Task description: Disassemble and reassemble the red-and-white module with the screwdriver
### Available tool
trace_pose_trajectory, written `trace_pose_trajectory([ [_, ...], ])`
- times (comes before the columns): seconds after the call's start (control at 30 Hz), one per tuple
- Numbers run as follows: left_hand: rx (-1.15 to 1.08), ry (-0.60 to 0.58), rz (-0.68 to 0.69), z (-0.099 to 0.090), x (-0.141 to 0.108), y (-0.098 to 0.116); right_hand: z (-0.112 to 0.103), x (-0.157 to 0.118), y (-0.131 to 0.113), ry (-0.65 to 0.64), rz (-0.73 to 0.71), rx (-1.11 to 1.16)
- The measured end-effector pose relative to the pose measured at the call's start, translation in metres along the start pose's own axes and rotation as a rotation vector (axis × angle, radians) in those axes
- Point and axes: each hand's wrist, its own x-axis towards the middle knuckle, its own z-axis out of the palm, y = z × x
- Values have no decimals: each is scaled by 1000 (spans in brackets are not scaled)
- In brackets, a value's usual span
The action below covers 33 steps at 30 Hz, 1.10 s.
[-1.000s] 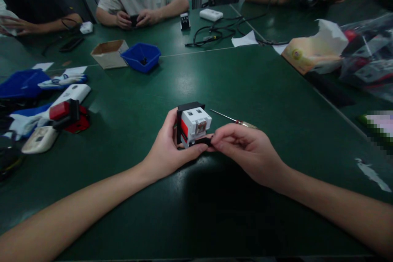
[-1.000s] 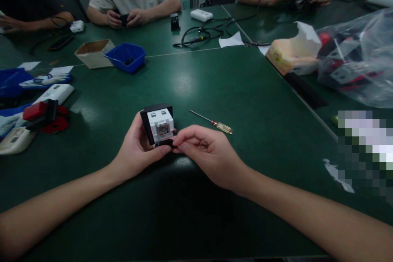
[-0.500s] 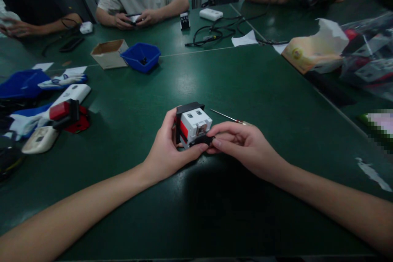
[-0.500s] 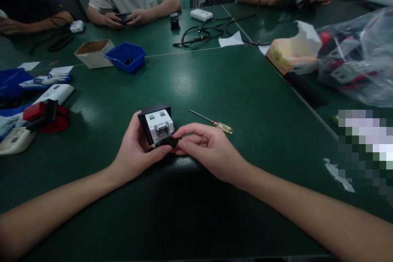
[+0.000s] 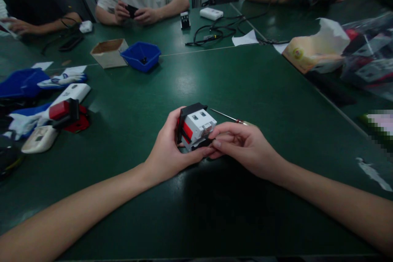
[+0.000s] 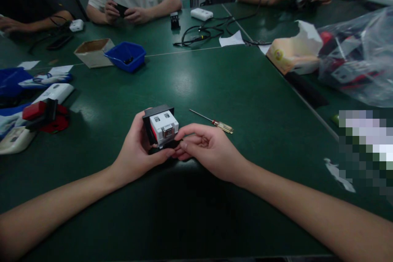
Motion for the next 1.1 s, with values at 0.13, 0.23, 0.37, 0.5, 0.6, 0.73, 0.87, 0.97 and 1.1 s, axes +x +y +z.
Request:
trace_pose_trajectory([
  [0.13, 31, 13, 5, -2, 0, -2, 2, -2, -3, 97, -183, -290],
  [0.23, 52, 10, 14, -3, 1, -3, 1, -1, -4, 133, -280, -432],
  [0.37, 46, 15, 23, -3, 1, -2, -1, 1, -3, 124, -241, -416],
  [0.5, 62, 1, 30, -4, 2, -3, -2, 2, 0, 158, -217, -378],
  [0.6, 78, -5, 41, -5, 2, -5, -1, 2, -1, 151, -208, -371],
  [0.73, 89, -8, 57, -5, 1, -5, 1, 1, -2, 138, -201, -338],
  [0.87, 88, 9, 39, -3, 1, -4, 1, 1, 0, 169, -155, -258],
  [0.97, 77, 4, 42, -2, 1, -3, 0, 2, 0, 172, -134, -280],
  [1.1, 68, -4, 46, -1, 0, -2, -1, 2, -1, 186, -148, -368],
])
